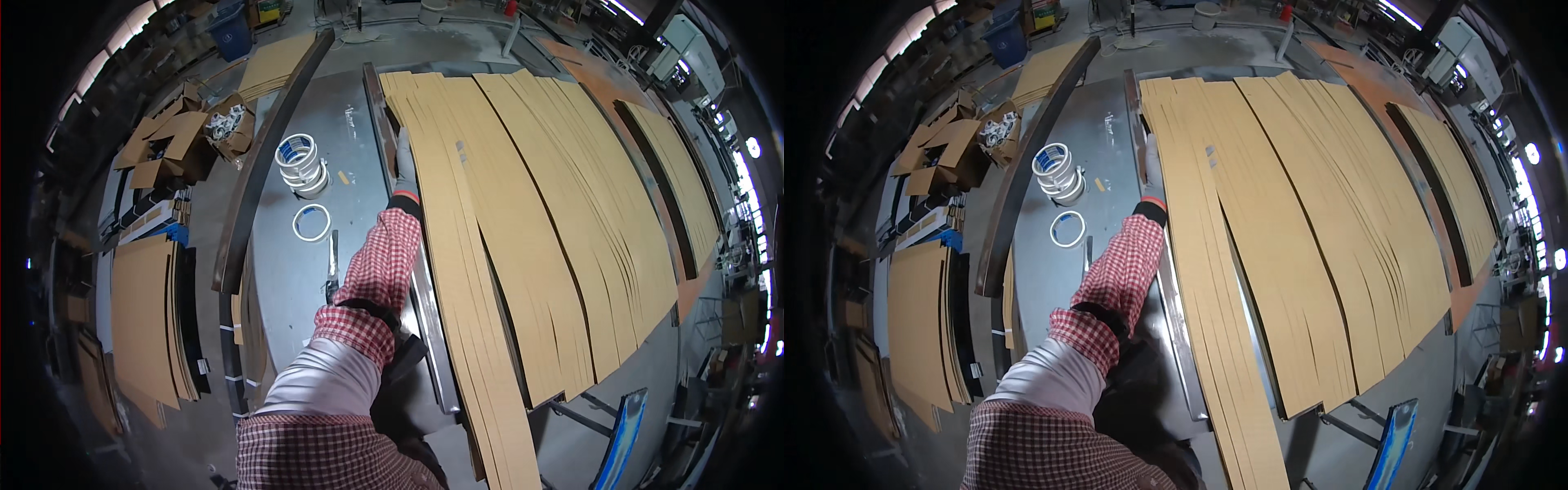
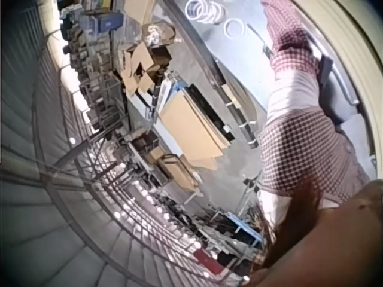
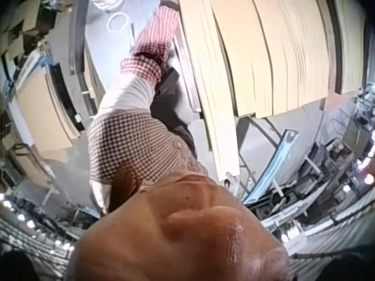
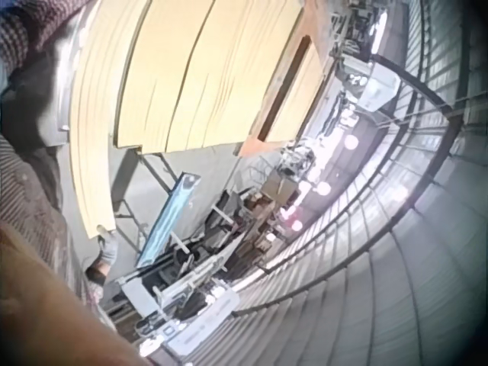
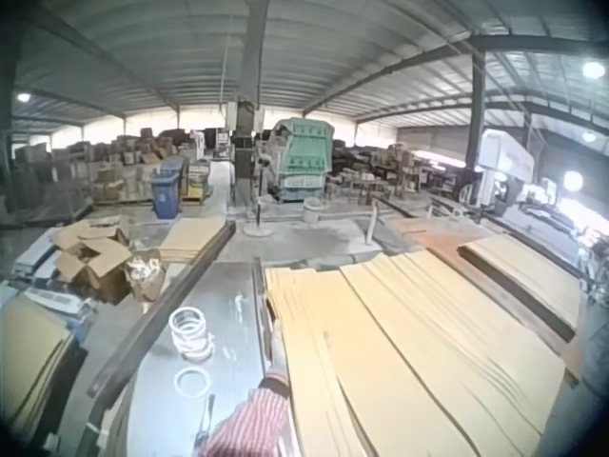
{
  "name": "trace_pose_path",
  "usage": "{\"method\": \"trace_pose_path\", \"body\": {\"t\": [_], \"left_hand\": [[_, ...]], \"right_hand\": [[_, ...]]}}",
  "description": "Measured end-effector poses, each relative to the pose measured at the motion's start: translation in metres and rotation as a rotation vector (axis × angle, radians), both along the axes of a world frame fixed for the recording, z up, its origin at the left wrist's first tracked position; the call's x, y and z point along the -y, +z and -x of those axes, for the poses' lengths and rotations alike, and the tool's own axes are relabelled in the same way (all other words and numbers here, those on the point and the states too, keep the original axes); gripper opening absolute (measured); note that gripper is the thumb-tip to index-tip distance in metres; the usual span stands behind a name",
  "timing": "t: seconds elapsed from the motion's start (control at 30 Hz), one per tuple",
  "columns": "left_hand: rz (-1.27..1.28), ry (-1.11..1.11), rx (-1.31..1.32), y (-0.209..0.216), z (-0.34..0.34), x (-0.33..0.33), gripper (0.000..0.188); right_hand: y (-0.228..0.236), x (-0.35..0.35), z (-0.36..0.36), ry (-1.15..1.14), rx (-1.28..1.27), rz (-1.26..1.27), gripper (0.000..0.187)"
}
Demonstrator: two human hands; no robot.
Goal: Sorting and aligning narrow cardboard strips on a workbench in an industrial setting.
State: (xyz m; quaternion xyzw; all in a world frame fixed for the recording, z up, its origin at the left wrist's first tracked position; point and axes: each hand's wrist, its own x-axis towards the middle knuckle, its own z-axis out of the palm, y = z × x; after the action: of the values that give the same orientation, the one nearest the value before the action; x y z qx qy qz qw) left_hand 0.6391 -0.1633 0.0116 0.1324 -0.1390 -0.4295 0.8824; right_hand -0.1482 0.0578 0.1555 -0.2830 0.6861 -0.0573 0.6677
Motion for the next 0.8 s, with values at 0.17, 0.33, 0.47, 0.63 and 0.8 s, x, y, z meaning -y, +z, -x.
{"method": "trace_pose_path", "body": {"t": [0.17,0.33,0.47,0.63,0.8], "left_hand": [[0.042,-0.010,-0.013,-0.011,-0.035,0.030,0.083],[0.072,0.002,0.039,-0.012,-0.093,0.032,0.072],[0.015,0.194,0.160,-0.025,-0.158,0.037,0.067],[-0.079,0.250,0.151,-0.047,-0.140,0.069,0.064],[0.619,-0.252,0.515,-0.042,-0.339,0.007,0.050]], "right_hand": [[0.007,0.012,-0.030,0.008,-0.027,-0.097,0.043],[-0.003,0.020,-0.056,0.033,-0.085,0.041,0.036],[-0.009,0.023,-0.083,0.045,-0.068,0.151,0.031],[0.004,0.014,-0.091,0.063,-0.290,0.085,0.041],[-0.037,0.021,-0.102,-0.034,0.066,0.012,0.049]]}}
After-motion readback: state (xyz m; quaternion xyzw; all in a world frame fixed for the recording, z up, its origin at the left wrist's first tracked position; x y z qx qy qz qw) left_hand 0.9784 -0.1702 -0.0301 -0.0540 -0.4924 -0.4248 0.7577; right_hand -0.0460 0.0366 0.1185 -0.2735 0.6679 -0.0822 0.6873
